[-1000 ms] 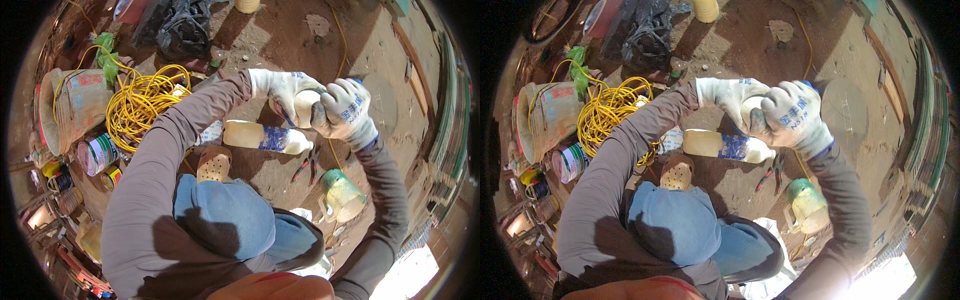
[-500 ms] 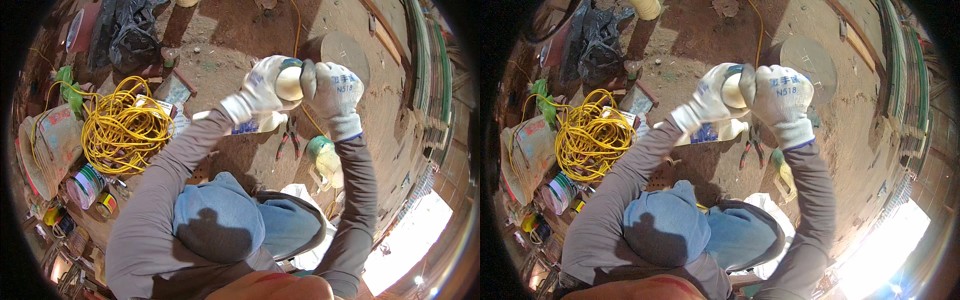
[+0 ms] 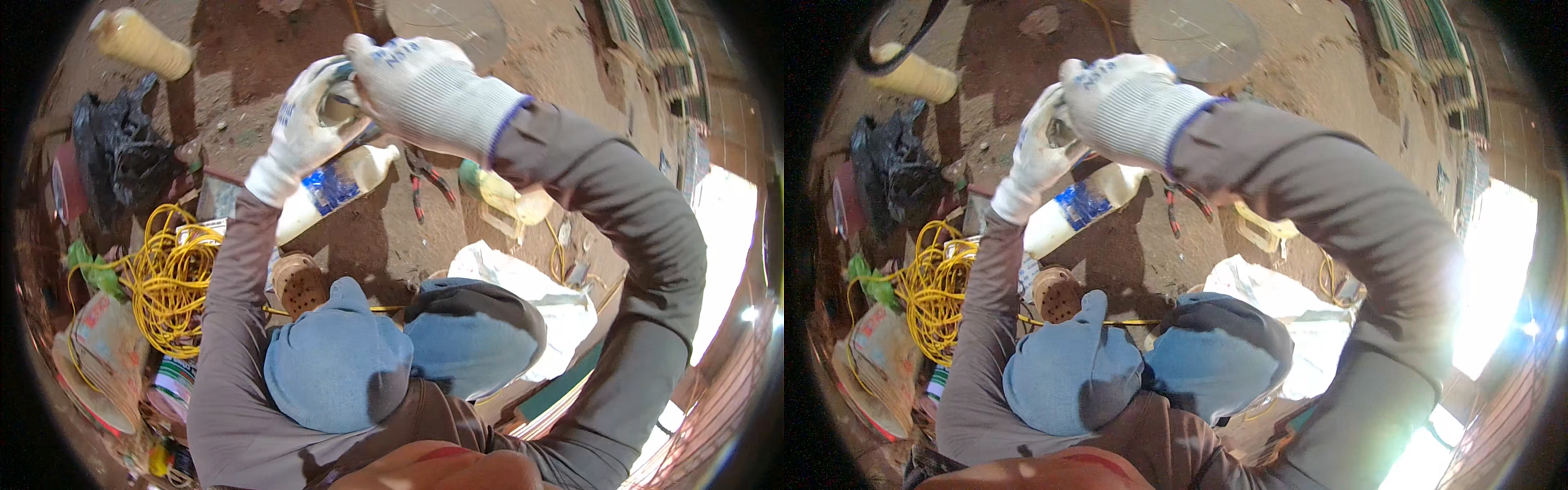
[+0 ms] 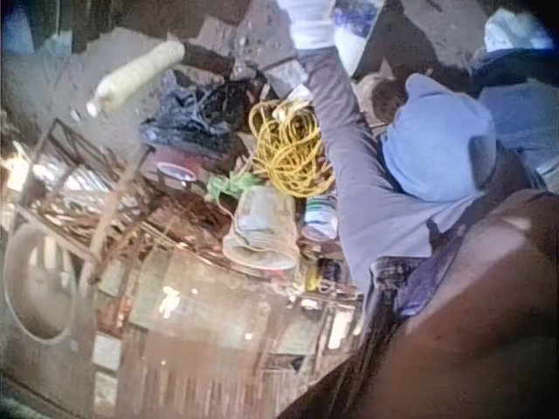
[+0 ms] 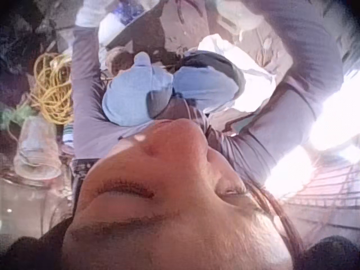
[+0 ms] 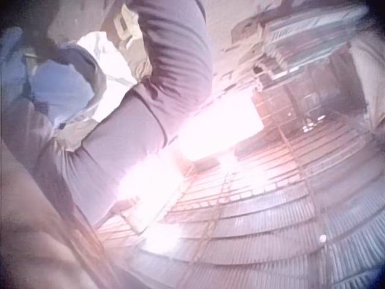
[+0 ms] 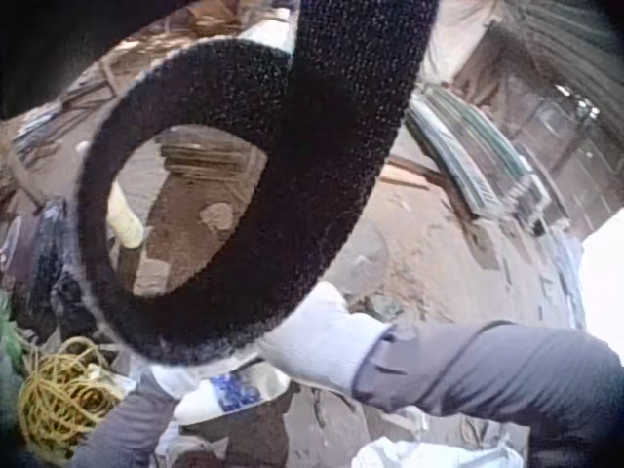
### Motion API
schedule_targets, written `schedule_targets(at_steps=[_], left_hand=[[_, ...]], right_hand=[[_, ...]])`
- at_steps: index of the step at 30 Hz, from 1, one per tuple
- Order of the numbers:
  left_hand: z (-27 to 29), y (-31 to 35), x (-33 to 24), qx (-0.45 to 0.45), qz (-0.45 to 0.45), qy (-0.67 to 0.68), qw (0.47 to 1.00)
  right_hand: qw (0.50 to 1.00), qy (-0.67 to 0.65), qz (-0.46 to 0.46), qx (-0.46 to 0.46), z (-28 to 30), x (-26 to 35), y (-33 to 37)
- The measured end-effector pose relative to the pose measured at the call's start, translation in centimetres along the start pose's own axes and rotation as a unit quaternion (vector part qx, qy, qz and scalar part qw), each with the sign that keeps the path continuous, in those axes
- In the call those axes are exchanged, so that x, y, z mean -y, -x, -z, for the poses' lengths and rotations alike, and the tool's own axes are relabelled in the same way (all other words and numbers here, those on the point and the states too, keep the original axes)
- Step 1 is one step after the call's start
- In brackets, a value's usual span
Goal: The person sits on the floor and pours liquid from a plastic bottle into a small container, then uses pliers to open another bottle and pours its contents into the same container. The person handles multiple containers and tools while seated.
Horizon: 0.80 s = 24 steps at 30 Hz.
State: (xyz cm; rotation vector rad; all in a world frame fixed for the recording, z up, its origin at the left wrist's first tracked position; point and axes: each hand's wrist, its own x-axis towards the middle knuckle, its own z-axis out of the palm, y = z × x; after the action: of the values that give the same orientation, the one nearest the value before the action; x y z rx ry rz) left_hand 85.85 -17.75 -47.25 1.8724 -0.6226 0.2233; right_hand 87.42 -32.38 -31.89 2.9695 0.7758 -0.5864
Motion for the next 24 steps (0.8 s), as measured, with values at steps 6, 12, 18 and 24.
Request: schedule_targets(at_steps=[6,12,18,24], left_hand=[[-4.0,1.1,-0.2,-0.152,0.017,-0.065,0.986],[-2.1,-0.4,2.0,-0.036,-0.098,-0.082,0.991],[-2.7,-0.2,2.7,-0.018,0.059,0.03,0.998],[-2.3,-0.5,0.8,-0.014,0.028,-0.02,0.999]], right_hand=[[0.971,0.059,0.215,-0.088,-1.3,-2.2,-0.1],[0.881,0.188,0.383,-0.205,-0.7,-3.1,-0.9],[0.977,0.088,0.187,-0.044,0.6,-2.3,-0.2],[0.994,0.071,0.078,0.043,1.2,-1.9,-0.7]])
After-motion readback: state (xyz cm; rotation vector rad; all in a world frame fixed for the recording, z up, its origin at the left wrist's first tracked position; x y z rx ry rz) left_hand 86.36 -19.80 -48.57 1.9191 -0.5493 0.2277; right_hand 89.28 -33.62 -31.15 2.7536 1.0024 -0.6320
